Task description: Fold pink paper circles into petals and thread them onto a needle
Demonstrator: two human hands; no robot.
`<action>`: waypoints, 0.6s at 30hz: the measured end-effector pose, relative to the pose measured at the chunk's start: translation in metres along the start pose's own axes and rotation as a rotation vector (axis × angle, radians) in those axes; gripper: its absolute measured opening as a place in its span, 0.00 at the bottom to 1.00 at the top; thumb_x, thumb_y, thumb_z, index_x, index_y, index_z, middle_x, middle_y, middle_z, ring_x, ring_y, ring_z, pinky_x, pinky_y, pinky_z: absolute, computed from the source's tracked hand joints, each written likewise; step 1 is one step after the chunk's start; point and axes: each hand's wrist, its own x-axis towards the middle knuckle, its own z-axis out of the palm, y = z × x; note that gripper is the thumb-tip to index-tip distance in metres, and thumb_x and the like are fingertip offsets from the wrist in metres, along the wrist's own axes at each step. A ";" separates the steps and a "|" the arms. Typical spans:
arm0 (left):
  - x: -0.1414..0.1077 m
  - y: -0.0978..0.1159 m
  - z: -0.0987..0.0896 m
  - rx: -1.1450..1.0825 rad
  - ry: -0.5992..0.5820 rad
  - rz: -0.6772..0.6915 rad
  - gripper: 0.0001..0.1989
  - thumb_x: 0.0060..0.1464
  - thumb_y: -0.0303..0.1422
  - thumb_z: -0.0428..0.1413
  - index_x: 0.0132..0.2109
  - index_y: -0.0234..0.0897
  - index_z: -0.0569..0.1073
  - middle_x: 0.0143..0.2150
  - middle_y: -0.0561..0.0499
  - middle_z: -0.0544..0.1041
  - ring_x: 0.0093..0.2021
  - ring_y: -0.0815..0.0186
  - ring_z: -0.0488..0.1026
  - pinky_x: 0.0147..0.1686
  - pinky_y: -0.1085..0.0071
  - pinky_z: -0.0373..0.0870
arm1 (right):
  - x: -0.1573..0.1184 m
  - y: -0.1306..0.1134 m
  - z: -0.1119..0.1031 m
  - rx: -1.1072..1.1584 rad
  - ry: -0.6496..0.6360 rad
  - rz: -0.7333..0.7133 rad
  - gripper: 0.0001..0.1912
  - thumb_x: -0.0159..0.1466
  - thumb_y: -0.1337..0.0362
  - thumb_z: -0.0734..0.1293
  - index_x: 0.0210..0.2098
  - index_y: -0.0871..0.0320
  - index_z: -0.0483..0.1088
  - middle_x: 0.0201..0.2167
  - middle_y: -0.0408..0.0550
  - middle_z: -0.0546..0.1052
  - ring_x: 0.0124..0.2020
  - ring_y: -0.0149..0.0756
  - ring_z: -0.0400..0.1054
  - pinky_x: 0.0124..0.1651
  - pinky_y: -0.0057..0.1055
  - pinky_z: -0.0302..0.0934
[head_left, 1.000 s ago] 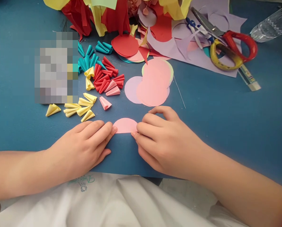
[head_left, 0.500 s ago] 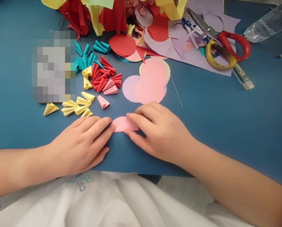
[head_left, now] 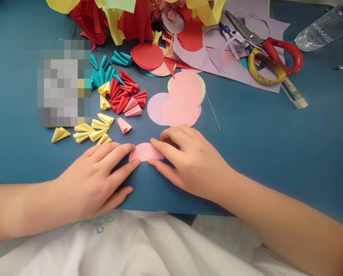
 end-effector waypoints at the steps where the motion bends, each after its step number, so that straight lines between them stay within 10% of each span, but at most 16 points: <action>1: 0.000 0.000 -0.001 -0.006 -0.007 -0.005 0.23 0.82 0.37 0.60 0.75 0.35 0.83 0.76 0.33 0.83 0.69 0.39 0.83 0.66 0.42 0.88 | 0.000 0.000 0.001 0.005 0.012 -0.003 0.16 0.87 0.63 0.69 0.56 0.66 0.90 0.45 0.62 0.87 0.45 0.57 0.83 0.44 0.52 0.83; 10: 0.002 -0.010 0.001 -0.147 -0.019 -0.021 0.25 0.78 0.34 0.63 0.77 0.40 0.82 0.76 0.33 0.80 0.69 0.40 0.82 0.70 0.39 0.87 | -0.003 0.006 0.013 0.133 0.089 0.012 0.05 0.84 0.62 0.74 0.55 0.56 0.84 0.47 0.56 0.86 0.46 0.54 0.83 0.48 0.51 0.84; 18: 0.007 -0.016 0.000 -0.280 0.114 -0.063 0.25 0.83 0.27 0.60 0.81 0.41 0.76 0.70 0.40 0.86 0.65 0.53 0.87 0.68 0.56 0.90 | -0.001 0.004 0.013 0.334 0.108 0.021 0.06 0.85 0.70 0.72 0.55 0.51 0.75 0.43 0.47 0.88 0.41 0.47 0.83 0.46 0.47 0.85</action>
